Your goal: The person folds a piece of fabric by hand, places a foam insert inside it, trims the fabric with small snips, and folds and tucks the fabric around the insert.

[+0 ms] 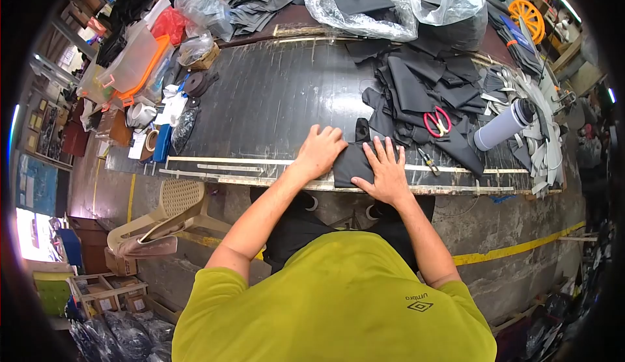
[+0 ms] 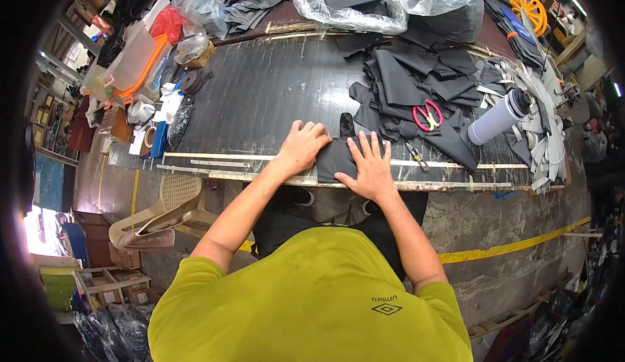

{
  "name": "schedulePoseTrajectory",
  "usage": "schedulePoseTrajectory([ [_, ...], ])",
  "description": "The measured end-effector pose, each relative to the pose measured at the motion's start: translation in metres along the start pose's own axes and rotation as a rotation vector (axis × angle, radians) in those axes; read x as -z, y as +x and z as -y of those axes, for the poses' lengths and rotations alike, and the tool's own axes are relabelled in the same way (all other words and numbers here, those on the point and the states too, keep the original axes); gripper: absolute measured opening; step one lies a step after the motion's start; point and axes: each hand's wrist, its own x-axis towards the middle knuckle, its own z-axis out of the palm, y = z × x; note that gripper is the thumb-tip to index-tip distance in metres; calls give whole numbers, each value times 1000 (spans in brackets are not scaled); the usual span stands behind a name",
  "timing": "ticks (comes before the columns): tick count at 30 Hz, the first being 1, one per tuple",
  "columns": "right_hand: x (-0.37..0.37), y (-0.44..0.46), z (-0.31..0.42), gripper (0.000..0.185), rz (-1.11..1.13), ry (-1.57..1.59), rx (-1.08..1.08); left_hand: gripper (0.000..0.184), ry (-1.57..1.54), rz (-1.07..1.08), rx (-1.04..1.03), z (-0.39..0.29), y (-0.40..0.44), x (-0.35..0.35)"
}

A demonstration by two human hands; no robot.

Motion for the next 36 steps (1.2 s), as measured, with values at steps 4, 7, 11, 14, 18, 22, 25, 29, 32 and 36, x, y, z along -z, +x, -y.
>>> schedulePoseTrajectory([
  [4, 3, 3, 4, 99, 19, 12, -22, 37, 55, 206, 92, -44, 10, 13],
  [7, 2, 1, 2, 97, 20, 2, -30, 49, -94, 16, 312, -76, 12, -6],
  [11, -10, -1, -2, 97, -4, -10, -38, 54, -237, -115, 421, -86, 4, -19],
  [14, -10, -7, 6, 95, 19, -22, -57, 59, -245, -176, 413, -89, -3, -26],
  [18, -1, -13, 12, 92, 90, -28, -80, 59, -395, -123, 305, -85, -1, -25],
  [22, 21, -6, 5, 89, 164, -1, -54, 58, -429, -161, 278, -84, 0, -24],
  [25, 41, -1, 5, 80, 173, 37, -49, 58, -248, -204, 241, -81, 4, -22],
  [29, 43, 3, 16, 63, 86, 166, -34, 58, -368, -10, 249, -74, 15, -16],
  [32, 49, 4, 13, 54, 85, 297, -59, 59, -511, -6, 299, -73, 13, -28],
  [36, 60, 15, -9, 39, -86, 355, -179, 67, -348, -81, 239, -70, -1, -39],
])
